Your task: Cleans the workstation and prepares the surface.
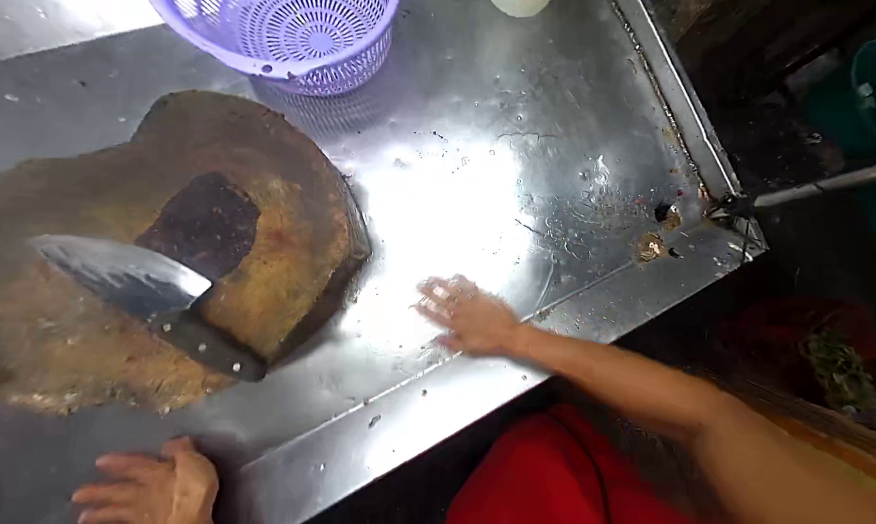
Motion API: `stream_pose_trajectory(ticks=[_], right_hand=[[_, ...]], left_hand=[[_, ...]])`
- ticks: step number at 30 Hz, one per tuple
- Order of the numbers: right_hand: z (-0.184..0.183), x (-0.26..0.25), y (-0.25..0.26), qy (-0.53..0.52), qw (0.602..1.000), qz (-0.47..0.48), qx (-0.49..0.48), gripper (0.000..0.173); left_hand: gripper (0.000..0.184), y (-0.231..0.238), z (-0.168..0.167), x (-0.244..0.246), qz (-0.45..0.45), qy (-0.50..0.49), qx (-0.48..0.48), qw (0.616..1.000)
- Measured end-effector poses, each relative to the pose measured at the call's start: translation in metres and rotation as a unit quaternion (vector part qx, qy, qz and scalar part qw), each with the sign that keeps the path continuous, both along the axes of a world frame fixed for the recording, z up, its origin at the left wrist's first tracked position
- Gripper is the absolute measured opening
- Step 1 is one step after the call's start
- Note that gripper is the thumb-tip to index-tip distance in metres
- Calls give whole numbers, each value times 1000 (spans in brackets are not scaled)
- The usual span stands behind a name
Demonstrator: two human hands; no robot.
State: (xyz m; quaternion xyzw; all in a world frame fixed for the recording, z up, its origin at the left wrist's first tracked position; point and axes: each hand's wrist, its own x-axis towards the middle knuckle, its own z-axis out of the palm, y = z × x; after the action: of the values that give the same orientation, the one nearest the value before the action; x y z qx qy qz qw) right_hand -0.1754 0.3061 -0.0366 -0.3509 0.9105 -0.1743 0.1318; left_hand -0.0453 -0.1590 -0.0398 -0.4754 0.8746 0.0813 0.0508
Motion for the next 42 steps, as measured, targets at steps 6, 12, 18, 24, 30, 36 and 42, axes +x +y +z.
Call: stream_pose_trajectory(ticks=[6, 12, 18, 24, 30, 36, 42], right_hand=[[19, -66, 198, 81, 981, -116, 132, 65], [74, -16, 93, 18, 968, -249, 1, 55], [57, 118, 90, -78, 994, -71, 25, 60], [60, 61, 276, -62, 954, -243, 162, 72], [72, 78, 112, 75, 979, -183, 44, 64], [8, 32, -50, -56, 996, 67, 11, 54], [-8, -55, 128, 119, 992, 34, 22, 59]], left_hand=[[98, 127, 45, 37, -192, -31, 76, 978], [76, 315, 63, 10, -379, -41, 216, 899], [46, 304, 75, 19, -300, 238, 286, 879], [54, 240, 64, 56, -270, 147, 146, 941], [63, 252, 62, 33, -209, 147, 110, 960], [68, 255, 42, 23, -167, 101, 41, 980], [71, 258, 37, 23, -182, 89, 32, 979]])
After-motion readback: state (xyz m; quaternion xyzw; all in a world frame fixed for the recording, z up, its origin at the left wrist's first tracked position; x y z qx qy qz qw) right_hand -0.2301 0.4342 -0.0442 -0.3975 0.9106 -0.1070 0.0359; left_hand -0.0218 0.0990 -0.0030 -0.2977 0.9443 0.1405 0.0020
